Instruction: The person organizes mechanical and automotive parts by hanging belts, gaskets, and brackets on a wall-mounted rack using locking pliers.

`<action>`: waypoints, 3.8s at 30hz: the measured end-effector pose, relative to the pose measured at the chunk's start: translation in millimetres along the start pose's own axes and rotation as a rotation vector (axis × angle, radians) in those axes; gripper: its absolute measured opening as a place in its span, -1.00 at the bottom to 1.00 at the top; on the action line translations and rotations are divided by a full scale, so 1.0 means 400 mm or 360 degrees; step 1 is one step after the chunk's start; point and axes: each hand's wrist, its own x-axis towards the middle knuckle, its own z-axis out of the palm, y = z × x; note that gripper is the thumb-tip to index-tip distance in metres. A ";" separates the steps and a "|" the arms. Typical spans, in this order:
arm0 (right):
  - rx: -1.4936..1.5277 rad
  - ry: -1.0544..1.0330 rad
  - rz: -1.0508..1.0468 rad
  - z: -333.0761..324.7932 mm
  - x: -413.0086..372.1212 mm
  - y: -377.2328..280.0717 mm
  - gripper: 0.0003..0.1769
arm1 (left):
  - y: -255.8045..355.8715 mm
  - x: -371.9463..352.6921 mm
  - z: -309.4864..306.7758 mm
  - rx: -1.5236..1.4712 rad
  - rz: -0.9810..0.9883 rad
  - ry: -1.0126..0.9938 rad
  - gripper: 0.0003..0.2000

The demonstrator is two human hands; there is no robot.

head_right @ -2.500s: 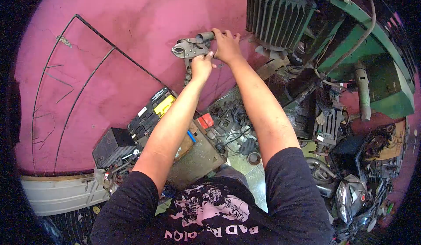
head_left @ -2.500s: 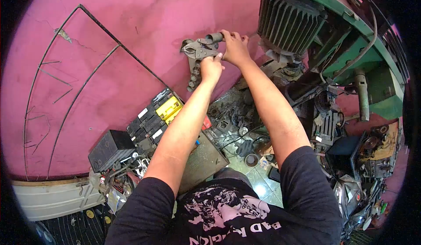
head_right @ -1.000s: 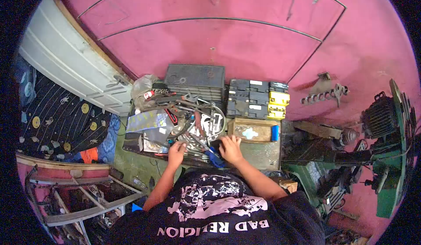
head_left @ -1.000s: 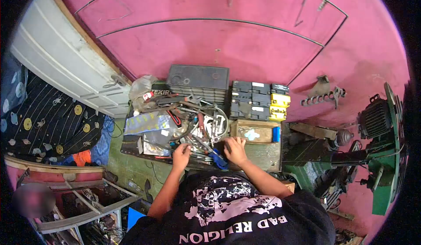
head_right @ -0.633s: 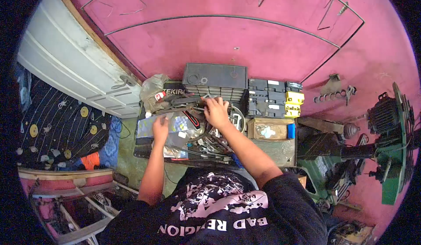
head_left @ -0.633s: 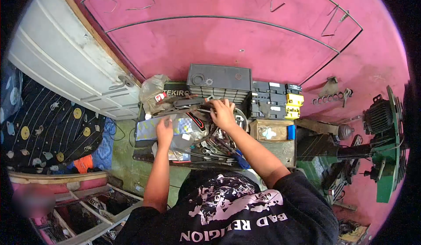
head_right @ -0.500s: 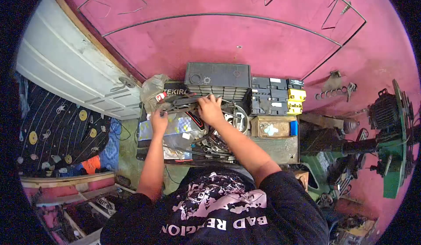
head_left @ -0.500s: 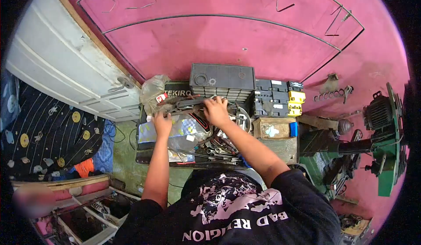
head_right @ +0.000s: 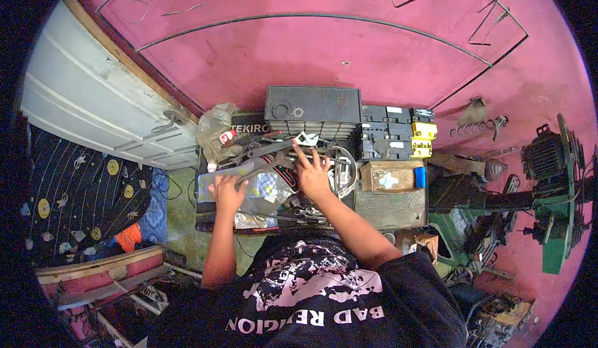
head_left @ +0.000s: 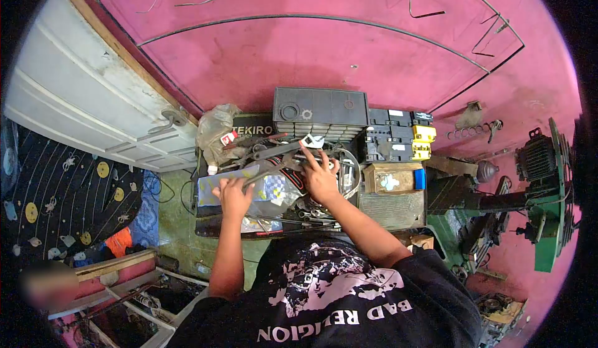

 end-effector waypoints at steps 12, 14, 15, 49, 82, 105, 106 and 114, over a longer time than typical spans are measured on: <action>0.0051 0.0201 0.0007 -0.051 -0.066 0.089 -0.76 | 0.098 -0.079 -0.105 -0.0363 0.0408 -0.0438 -0.77; 0.0110 0.0236 0.0039 -0.069 -0.089 0.104 -0.78 | 0.124 -0.083 -0.124 -0.0531 0.0393 -0.0397 -0.78; 0.0106 0.0237 0.0044 -0.067 -0.098 0.109 -0.78 | 0.136 -0.081 -0.133 -0.0534 0.0398 -0.0399 -0.78; 0.1167 0.0411 0.0212 -0.096 -0.159 0.108 -0.79 | 0.595 0.022 -0.361 -0.0802 0.0825 0.0219 -0.81; 0.0740 0.0848 0.1181 -0.605 -0.752 0.780 -0.54 | 1.508 -0.001 0.233 -0.1956 0.0453 -0.1135 -0.67; -0.1345 0.0156 0.0672 -1.186 -0.512 1.177 -0.92 | 2.055 0.174 0.474 -0.1757 0.0424 -0.0509 -0.54; -0.1372 0.0144 0.0675 -1.203 -0.504 1.164 -0.92 | 2.063 0.181 0.480 -0.1801 0.0406 -0.0396 -0.71; -0.1191 0.0355 0.0808 -1.348 -0.484 1.110 -0.78 | 2.069 0.174 0.433 -0.1664 0.0537 -0.0112 -0.82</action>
